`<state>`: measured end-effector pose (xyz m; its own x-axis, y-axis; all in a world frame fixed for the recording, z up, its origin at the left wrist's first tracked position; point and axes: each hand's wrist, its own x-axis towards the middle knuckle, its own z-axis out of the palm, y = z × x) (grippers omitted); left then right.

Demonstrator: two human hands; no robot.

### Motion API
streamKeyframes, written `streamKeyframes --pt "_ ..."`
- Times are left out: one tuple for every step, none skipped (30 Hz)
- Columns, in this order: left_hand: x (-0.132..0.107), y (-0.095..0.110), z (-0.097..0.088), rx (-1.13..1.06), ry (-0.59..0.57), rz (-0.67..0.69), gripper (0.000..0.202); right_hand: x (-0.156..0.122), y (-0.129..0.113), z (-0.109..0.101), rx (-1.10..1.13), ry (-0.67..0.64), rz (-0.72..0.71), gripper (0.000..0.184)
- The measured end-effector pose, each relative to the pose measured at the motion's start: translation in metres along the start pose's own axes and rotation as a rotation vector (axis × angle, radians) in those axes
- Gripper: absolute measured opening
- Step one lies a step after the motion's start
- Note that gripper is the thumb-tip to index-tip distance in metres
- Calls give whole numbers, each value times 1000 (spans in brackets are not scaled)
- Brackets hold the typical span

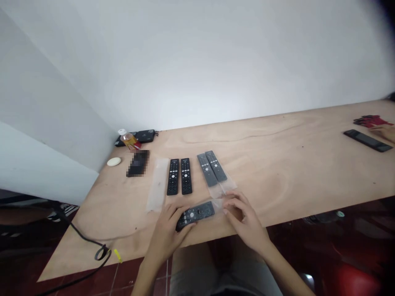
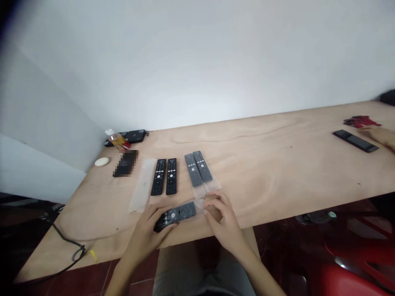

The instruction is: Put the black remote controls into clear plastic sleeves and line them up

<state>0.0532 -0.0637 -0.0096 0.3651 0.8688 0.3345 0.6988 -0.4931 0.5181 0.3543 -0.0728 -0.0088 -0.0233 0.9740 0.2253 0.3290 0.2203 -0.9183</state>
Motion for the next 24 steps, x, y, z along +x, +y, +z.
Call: streamKeyframes --pt "0 0 0 2 3 1 39 0 1 0 -32 15 -18 15" --pt "0 0 0 3 6 1 38 -1 2 0 -63 30 -38 18" --pt "0 1 -1 4 7 -1 38 -1 3 0 -89 41 -52 19" --pt "0 1 -1 5 4 -5 38 0 4 0 -107 50 -61 20" --pt "0 1 -1 6 3 -9 38 0 4 0 -113 58 -68 19" --pt "0 1 -1 6 1 -11 38 1 4 0 -111 64 -74 18" --pt "0 2 -2 5 -1 -10 38 2 4 0 -104 68 -82 17" --pt "0 2 -1 4 -3 -11 38 3 3 1 -94 67 -95 16" --pt "0 1 -1 2 -6 -11 38 4 3 1 -84 57 -109 16" --pt "0 1 -1 0 -10 -12 38 5 3 1 -75 42 -124 16" --pt "0 1 -1 -2 -11 -12 38 5 4 2 -72 26 -134 16" --pt "0 1 0 -5 -12 -12 39 5 4 2 -76 11 -142 15" --pt "0 0 0 -7 -12 -14 39 5 5 2 -84 1 -148 15" --pt "0 0 0 -8 -11 -12 39 5 5 2 -93 -3 -152 16" --pt "0 -1 0 -9 -10 -11 39 4 5 2 -104 -2 -159 18" --pt "0 -1 0 -7 -11 -10 39 4 6 2 -115 -4 -166 20" --pt "-1 -1 0 -6 -12 -9 39 3 6 2 -126 -13 -171 22" --pt "-1 -2 0 -4 -12 -7 39 3 7 3 -136 -28 -174 23" --pt "-1 -2 0 -4 -11 -6 39 3 7 3 -147 -44 -173 23" --pt "-1 -1 0 -4 -12 -5 39 4 8 3 -156 -54 -169 22" --pt "-1 -1 0 -5 -11 -5 39 4 10 3 -162 -49 -159 21" --pt "-1 -1 0 -4 -11 -5 39 5 11 3 -166 -36 -144 19" --pt "-1 0 0 -4 -10 -4 39 6 12 3 -166 -22 -126 18" --pt "-2 0 0 -3 -6 -3 39 8 12 2 -155 -16 -108 17"
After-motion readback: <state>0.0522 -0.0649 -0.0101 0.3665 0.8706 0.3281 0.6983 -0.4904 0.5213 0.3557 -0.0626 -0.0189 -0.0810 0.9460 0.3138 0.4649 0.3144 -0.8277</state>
